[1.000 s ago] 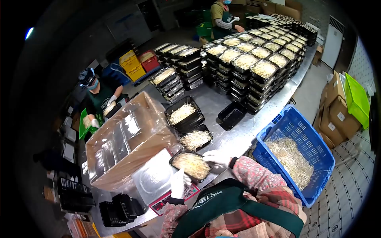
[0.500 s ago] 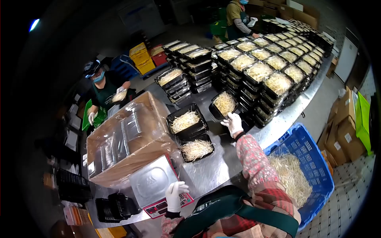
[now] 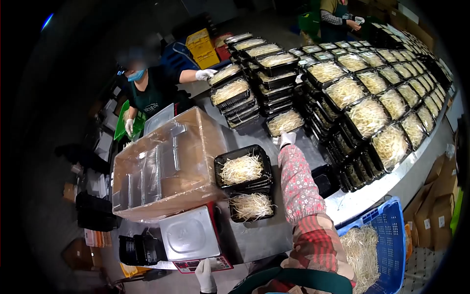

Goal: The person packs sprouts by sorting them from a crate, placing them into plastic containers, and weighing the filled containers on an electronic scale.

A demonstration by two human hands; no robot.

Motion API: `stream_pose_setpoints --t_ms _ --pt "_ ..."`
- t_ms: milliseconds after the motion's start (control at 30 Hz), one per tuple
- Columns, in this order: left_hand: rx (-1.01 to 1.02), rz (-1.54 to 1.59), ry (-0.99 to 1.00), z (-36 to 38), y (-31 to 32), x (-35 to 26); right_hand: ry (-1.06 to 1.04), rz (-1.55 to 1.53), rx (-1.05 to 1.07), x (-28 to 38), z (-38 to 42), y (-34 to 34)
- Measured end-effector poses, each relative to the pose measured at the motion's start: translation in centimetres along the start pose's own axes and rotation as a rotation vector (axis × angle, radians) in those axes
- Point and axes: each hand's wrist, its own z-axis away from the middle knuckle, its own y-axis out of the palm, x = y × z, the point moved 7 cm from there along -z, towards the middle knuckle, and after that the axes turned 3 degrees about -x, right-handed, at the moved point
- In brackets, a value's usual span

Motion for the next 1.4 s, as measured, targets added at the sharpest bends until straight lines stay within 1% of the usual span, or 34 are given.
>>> stream_pose_setpoints --t_ms 67,100,200,233,267,300,333,400,433,467,533,567,600,633,667,700,733,800,833,867,933,1000,1033,1067,1100,1133,1167,1200,1233,1267,1300,1333,1367,1400 --pt "-0.021 -0.026 -0.028 0.0 0.3 0.2 0.029 -0.053 -0.08 -0.8 -2.0 0.2" --pt "-0.014 -0.019 -0.035 0.2 1.0 -0.2 -0.014 -0.135 -0.05 -0.3 -1.6 0.2" --pt "0.022 0.016 -0.061 0.1 1.4 -0.2 0.011 -0.098 -0.145 0.2 -0.8 0.2" --pt "0.015 0.017 -0.061 0.3 1.9 -1.0 0.011 -0.099 -0.044 0.4 -0.4 0.1" --pt "0.047 -0.003 -0.031 0.3 2.0 -1.4 0.009 -0.033 -0.058 0.7 -0.2 -0.3" --pt "0.06 -0.054 0.002 0.1 1.8 -1.4 0.013 -0.016 0.009 -0.1 -1.2 -0.7" --pt "0.071 -0.107 0.034 0.1 1.6 -1.5 0.029 0.036 -0.019 0.1 -0.8 -1.2" --pt "0.09 -0.086 0.019 0.3 2.2 -2.5 0.08 -0.004 0.104 0.8 0.7 -2.3" --pt "0.102 -0.041 -0.012 -0.1 1.8 -1.5 0.078 -0.027 0.099 1.2 1.2 -3.2" --pt "0.111 0.026 -0.008 -0.9 1.3 0.1 0.079 -0.055 0.154 1.4 1.6 -4.0" --pt "0.106 -0.091 0.049 -1.5 1.0 0.1 0.051 -0.141 0.304 3.2 3.8 -5.4" --pt "0.076 -0.209 0.077 -2.0 0.2 0.4 0.016 -0.097 0.305 4.9 6.0 -6.3" --pt "0.049 -0.213 0.141 -2.8 -0.9 1.7 -0.039 -0.09 0.369 6.3 7.9 -7.0" --pt "0.017 -0.282 0.233 -3.8 -2.2 2.6 -0.08 -0.054 0.296 7.5 9.7 -8.5" --pt "-0.011 -0.352 0.318 -4.5 -3.4 2.5 -0.064 -0.087 0.437 8.2 9.7 -9.9" --pt "-0.069 -0.415 0.452 -4.8 -4.5 1.3 -0.182 0.031 0.337 10.7 14.5 -10.9" --pt "-0.128 -0.474 0.593 -5.4 -5.6 0.0 -0.223 0.08 0.362 11.8 16.4 -12.4" --pt "-0.216 -0.619 0.671 -8.8 -9.8 0.8 -0.232 0.145 0.375 13.0 20.4 -15.5" --pt "-0.314 -0.745 0.691 -11.5 -12.1 2.5 -0.271 0.19 0.354 13.4 22.3 -17.1" --pt "-0.415 -0.875 0.703 -14.1 -14.4 3.9 -0.236 0.179 0.301 13.4 24.1 -18.8" --pt "-0.493 -1.021 0.66 -18.2 -16.4 3.5 -0.197 0.122 0.35 13.2 26.2 -21.8" --pt "-0.363 -1.083 0.615 -20.3 -13.7 2.3 -0.205 0.08 0.381 13.0 28.3 -24.8" --pt "-0.32 -1.256 0.622 -17.1 -9.6 -2.5 -0.279 0.181 0.303 13.1 29.9 -25.9" --pt "-0.089 -1.284 0.552 -15.9 -5.3 -4.7 -0.301 0.208 0.344 13.0 31.5 -26.5" --pt "0.023 -1.271 0.567 -16.2 -1.0 -4.9 -0.321 0.232 0.34 12.8 33.1 -26.7" --pt "0.046 -1.02 0.9 -13.4 2.6 -5.4 -0.3 0.224 0.362 12.3 35.0 -26.4" --pt "0.095 -0.812 1.229 -10.0 5.8 -5.4 -0.342 0.249 0.303 11.7 36.7 -26.7" --pt "0.256 -0.877 1.233 -8.0 8.9 -3.6 -0.355 0.283 0.235 10.9 37.9 -27.1" --pt "0.814 -0.47 0.714 -6.9 11.9 -0.2 -0.411 0.314 0.26 10.7 39.6 -27.4" --pt "1.021 -0.102 0.051 -5.3 14.1 3.7 -0.396 0.442 0.247 10.5 38.6 -29.1" --pt "0.982 -0.332 0.981 -0.1 13.8 0.5 -0.511 0.572 0.154 11.3 41.0 -30.0" --pt "0.774 -0.554 1.896 5.9 12.5 1.0 -0.801 0.732 0.157 11.7 40.2 -32.7" --pt "0.912 -0.398 1.748 5.9 11.7 2.7 -0.87 0.912 0.062 12.1 41.5 -34.9" --pt "1.04 -0.246 1.585 5.4 10.9 3.7 -0.935 0.958 -0.028 12.2 42.9 -36.9"
